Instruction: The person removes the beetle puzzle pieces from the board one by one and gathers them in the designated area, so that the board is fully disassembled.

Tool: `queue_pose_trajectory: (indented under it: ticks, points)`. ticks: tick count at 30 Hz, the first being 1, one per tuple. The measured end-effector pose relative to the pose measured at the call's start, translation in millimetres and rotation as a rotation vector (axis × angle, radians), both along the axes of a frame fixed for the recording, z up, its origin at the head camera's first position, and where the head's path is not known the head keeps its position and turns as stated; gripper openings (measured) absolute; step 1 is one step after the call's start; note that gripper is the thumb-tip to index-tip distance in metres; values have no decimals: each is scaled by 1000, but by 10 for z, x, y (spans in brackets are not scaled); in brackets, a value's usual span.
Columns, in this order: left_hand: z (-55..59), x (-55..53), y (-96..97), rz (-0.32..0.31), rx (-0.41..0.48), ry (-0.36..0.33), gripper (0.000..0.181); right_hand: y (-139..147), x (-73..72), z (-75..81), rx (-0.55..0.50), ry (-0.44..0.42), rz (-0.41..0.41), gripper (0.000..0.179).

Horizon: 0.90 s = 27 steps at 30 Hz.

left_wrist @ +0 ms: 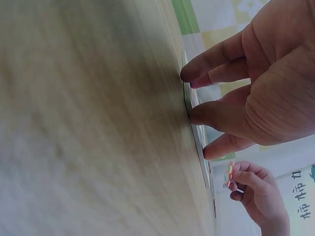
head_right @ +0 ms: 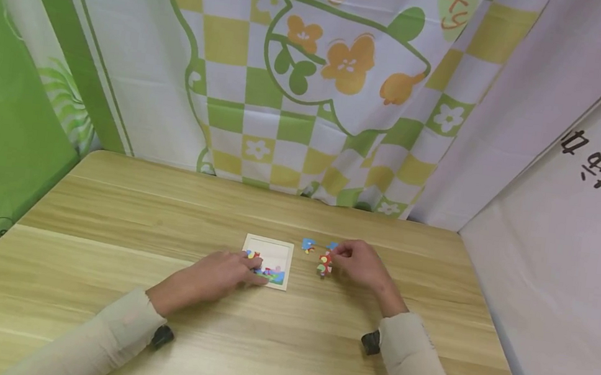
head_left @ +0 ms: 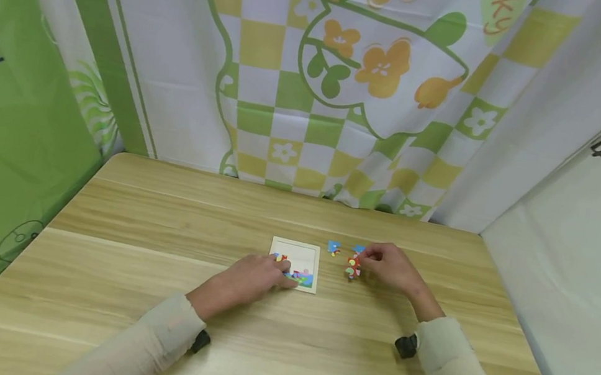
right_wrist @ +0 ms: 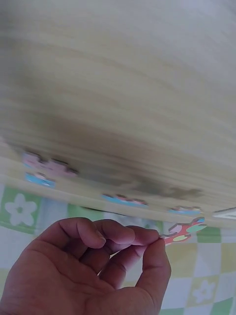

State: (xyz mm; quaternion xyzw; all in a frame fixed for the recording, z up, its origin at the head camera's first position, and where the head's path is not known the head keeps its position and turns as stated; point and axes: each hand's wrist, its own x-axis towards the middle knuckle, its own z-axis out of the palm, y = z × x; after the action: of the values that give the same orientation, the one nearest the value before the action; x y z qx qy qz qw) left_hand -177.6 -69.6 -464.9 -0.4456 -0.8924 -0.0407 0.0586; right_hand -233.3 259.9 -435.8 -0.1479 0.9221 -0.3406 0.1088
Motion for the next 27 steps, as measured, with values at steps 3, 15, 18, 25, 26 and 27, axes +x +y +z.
queue_pose_trajectory:
  ticks: [3, 15, 18, 25, 26, 27]
  points:
    - [5, 5, 11, 10, -11, 0, 40, 82, -6, -21, 20, 11, 2, 15]
    - [-2, 17, 48, 26, -56, 23, 36, 216, -72, -99, 37, -46, -29, 17]
    - [-2, 17, 46, 30, -51, 12, 38, 206, -84, -106, 46, -43, -30, 16]
    - [-3, 24, 40, 14, -37, 21, 39, 168, -79, -120, 95, -2, -3, 14]
    - [-6, 23, 38, 11, -35, 26, 39, 164, -79, -122, 102, 2, 1, 14]
    - [-10, 24, 37, 8, -33, 29, 39, 161, -81, -124, 109, 6, 3, 14]
